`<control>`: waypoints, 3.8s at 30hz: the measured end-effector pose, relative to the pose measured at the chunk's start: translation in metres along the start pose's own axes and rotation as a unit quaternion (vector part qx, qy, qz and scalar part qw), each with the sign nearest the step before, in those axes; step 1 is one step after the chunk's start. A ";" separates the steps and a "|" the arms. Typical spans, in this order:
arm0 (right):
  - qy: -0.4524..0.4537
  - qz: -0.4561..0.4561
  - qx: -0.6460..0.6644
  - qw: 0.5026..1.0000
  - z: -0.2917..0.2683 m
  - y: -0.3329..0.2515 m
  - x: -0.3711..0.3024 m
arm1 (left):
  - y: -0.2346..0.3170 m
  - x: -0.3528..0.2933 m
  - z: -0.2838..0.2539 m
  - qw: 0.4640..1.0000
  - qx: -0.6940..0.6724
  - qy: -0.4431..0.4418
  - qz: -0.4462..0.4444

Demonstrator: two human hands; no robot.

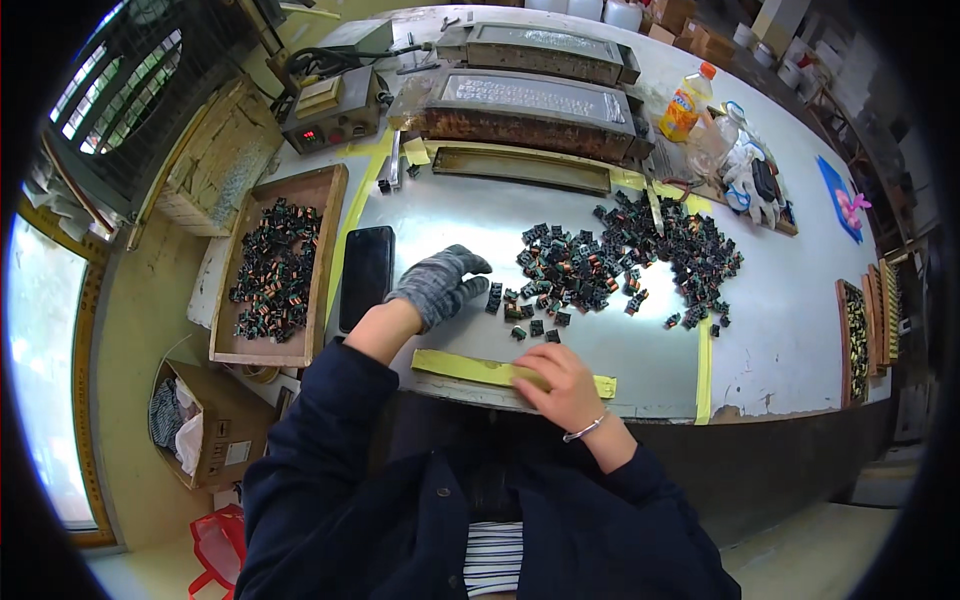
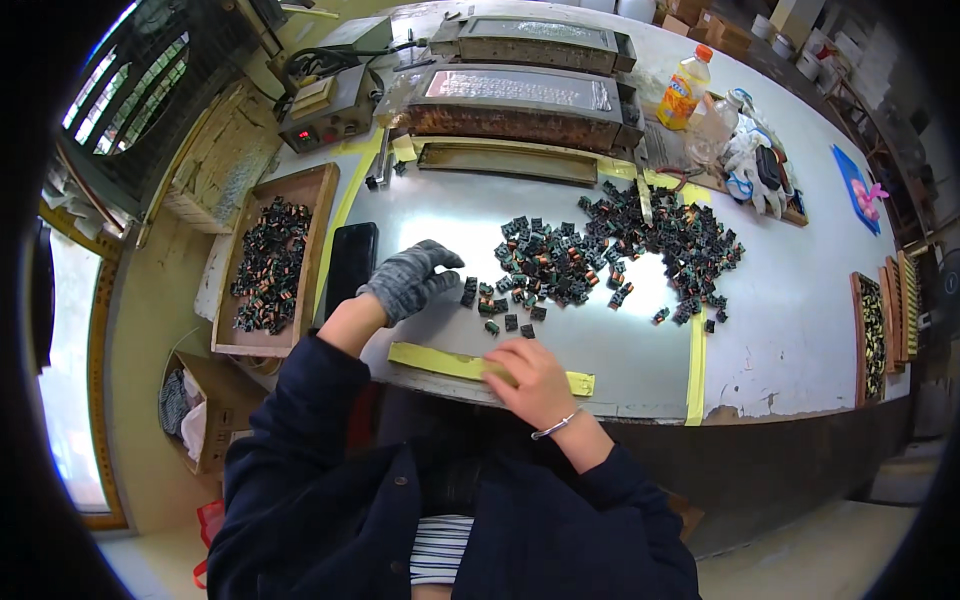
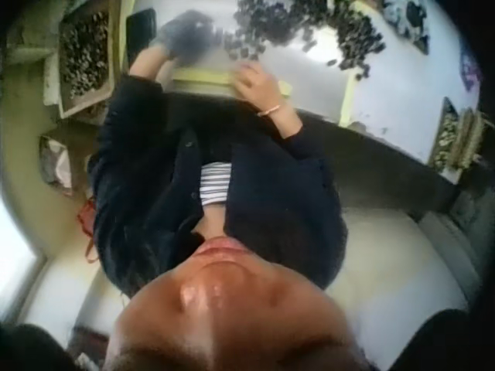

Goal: Manually pick and place small electronic components into a tray for assembly or inspection.

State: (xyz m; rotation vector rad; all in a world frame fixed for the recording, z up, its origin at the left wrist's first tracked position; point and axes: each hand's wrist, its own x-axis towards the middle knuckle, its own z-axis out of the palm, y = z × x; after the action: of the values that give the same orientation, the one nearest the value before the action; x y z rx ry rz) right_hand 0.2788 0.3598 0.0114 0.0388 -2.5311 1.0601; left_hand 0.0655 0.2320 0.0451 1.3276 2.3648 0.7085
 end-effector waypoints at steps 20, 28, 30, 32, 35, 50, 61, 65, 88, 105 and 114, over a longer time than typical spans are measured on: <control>0.036 0.110 -0.117 0.986 -0.002 0.009 0.004 | 0.020 -0.047 0.057 0.983 -0.137 0.016 -0.122; -0.047 0.103 0.077 0.991 -0.007 0.011 0.002 | 0.041 -0.051 0.075 0.978 -0.164 -0.047 -0.118; -0.032 0.137 0.088 0.986 -0.005 0.009 0.000 | 0.036 -0.053 0.075 0.982 -0.158 -0.041 -0.097; -0.029 0.135 0.043 0.989 -0.004 0.008 -0.002 | 0.030 -0.054 0.075 0.985 -0.152 -0.036 -0.072; -0.039 0.135 -0.004 0.990 0.002 0.010 -0.005 | 0.024 -0.057 0.079 0.988 -0.139 -0.041 -0.048; 0.045 0.075 -0.018 0.996 0.019 0.015 -0.006 | 0.018 -0.058 0.087 0.990 -0.053 0.128 0.008; 0.034 0.108 0.005 0.994 0.020 0.014 -0.007 | 0.016 -0.055 0.078 0.999 0.011 -0.017 -0.045; 0.034 0.128 0.018 0.991 0.019 0.011 -0.008 | 0.030 -0.055 0.078 0.999 -0.014 0.002 -0.049; 0.048 0.169 -0.122 0.977 0.015 0.026 -0.007 | -0.004 -0.064 0.072 0.967 -0.211 0.108 -0.088; -0.045 0.148 -0.038 0.987 0.001 0.022 -0.011 | 0.004 -0.075 0.061 0.992 -0.120 0.013 0.023; 0.023 0.090 -0.105 0.990 0.009 0.026 -0.022 | 0.007 -0.079 0.070 0.984 -0.170 0.042 0.007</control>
State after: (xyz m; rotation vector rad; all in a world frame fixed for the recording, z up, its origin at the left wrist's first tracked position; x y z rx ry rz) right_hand 0.2910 0.3697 -0.0203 -0.2731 -2.6283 0.8399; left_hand 0.1465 0.1850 -0.0044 1.1861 2.1701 1.1348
